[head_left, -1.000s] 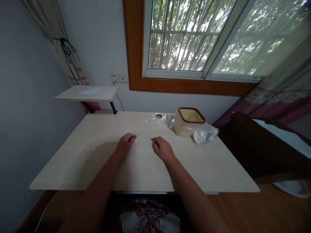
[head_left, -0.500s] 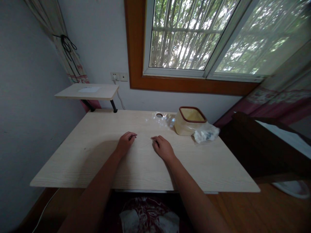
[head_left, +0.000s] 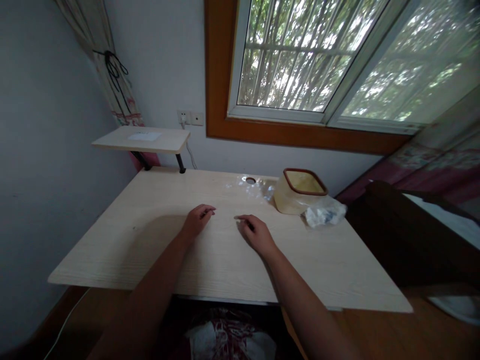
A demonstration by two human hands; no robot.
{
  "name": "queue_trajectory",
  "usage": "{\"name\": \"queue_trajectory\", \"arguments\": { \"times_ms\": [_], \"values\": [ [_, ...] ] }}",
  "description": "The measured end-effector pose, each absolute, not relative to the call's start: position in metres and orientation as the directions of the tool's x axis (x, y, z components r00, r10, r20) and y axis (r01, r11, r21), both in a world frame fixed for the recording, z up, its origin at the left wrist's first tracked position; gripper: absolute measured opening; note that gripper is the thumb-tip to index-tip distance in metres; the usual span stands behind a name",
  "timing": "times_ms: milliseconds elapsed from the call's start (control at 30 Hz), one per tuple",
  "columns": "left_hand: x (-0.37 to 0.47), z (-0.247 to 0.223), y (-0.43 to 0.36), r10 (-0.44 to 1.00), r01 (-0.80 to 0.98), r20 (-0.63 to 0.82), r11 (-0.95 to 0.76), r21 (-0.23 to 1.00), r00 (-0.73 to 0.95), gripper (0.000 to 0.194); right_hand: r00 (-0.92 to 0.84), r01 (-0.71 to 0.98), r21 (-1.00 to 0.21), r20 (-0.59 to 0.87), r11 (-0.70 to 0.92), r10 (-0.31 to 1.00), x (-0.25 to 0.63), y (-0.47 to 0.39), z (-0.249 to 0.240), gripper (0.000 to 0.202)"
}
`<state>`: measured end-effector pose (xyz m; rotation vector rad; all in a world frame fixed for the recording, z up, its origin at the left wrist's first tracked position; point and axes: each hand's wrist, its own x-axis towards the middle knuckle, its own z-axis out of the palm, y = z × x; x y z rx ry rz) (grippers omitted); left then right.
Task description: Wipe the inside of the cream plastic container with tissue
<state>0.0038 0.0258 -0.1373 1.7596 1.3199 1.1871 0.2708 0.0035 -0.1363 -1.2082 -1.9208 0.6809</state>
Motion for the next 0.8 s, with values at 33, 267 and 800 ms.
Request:
{"name": "queue_trajectory", "arguments": {
  "times_ms": [33, 267, 800],
  "values": [
    [0.004, -0.136, 0.025, 0.962, 0.350, 0.262, -0.274, 0.896, 0.082, 0.024, -0.241, 0.466, -0.798, 0.301, 0.382, 0.923, 0.270, 0.004, -0.137, 0.030],
    [0.022, -0.114, 0.018, 0.990, -0.225, 0.133, -0.119, 0.967, 0.046, 0.043, -0.171, -0.132, -0.982, 0.156, 0.134, 0.973, 0.242, 0.005, -0.115, 0.039],
    [0.056, -0.088, 0.023, 0.963, -0.715, 0.242, -0.086, 0.694, 0.120, 0.076, -0.105, -0.734, -0.679, 0.142, 0.019, 0.984, 0.208, 0.019, -0.074, 0.070]
  ]
}}
